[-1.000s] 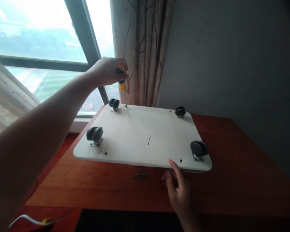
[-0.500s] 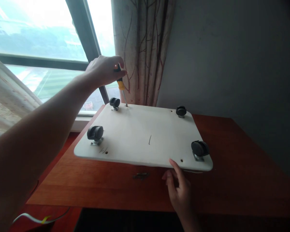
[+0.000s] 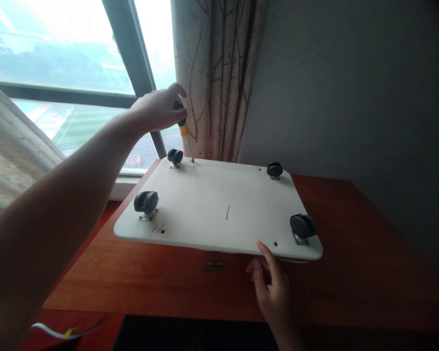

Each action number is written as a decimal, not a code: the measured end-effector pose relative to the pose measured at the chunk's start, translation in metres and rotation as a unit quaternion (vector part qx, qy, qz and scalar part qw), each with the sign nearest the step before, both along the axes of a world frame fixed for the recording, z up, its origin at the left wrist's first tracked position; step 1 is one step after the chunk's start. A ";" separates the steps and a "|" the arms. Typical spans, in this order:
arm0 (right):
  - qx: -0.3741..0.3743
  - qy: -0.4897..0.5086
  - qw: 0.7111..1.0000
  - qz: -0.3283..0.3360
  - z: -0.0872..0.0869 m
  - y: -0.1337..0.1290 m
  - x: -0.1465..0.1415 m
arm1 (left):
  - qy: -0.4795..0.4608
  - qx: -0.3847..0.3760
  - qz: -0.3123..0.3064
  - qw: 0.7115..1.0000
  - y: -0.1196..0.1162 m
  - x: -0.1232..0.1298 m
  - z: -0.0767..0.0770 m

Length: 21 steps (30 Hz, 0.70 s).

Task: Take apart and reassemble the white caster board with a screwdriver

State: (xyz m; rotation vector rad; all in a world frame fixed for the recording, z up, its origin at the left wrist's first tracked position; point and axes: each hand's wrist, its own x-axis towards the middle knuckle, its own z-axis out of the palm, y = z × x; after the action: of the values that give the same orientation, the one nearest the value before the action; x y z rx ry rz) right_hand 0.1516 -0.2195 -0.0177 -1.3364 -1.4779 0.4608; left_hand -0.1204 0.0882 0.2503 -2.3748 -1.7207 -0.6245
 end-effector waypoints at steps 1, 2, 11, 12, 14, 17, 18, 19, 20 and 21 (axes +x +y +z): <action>0.002 0.000 1.000 -0.001 0.000 0.000 0.000 | -0.030 -0.033 -0.032 0.998 0.000 0.000 0.001; 0.003 -0.001 1.000 -0.003 0.000 0.000 0.000 | -0.058 -0.062 -0.062 0.994 0.000 0.000 0.001; -0.007 -0.003 1.000 -0.004 0.000 0.000 0.000 | -0.026 0.071 0.046 0.996 0.007 -0.005 -0.007; -0.007 -0.005 1.000 -0.005 0.000 0.000 0.000 | -0.040 0.076 0.056 0.995 0.006 -0.006 -0.008; -0.009 -0.011 1.000 -0.007 0.000 0.000 -0.001 | -0.060 0.090 0.056 0.993 -0.001 -0.009 -0.008; -0.012 -0.033 0.999 -0.008 0.004 -0.003 0.000 | -0.109 0.133 0.044 0.984 -0.023 -0.016 -0.007; -0.008 -0.046 0.999 -0.006 0.007 -0.005 0.000 | -0.129 0.153 0.037 0.979 -0.033 -0.020 -0.008; 0.000 -0.059 0.998 -0.004 0.012 -0.006 0.001 | -0.146 0.170 0.022 0.974 -0.043 -0.024 -0.010; 0.008 -0.072 0.997 -0.002 0.019 -0.008 0.002 | -0.163 0.190 0.007 0.968 -0.055 -0.027 -0.013; 0.019 -0.084 0.996 0.000 0.028 -0.008 0.003 | -0.175 0.198 -0.013 0.964 -0.067 -0.031 -0.018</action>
State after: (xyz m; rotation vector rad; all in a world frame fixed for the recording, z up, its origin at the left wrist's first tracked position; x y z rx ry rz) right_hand 0.1549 -0.2279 0.0106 -1.3718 -1.6152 0.3240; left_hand -0.1515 0.0208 0.2326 -2.0977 -1.4975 -1.3206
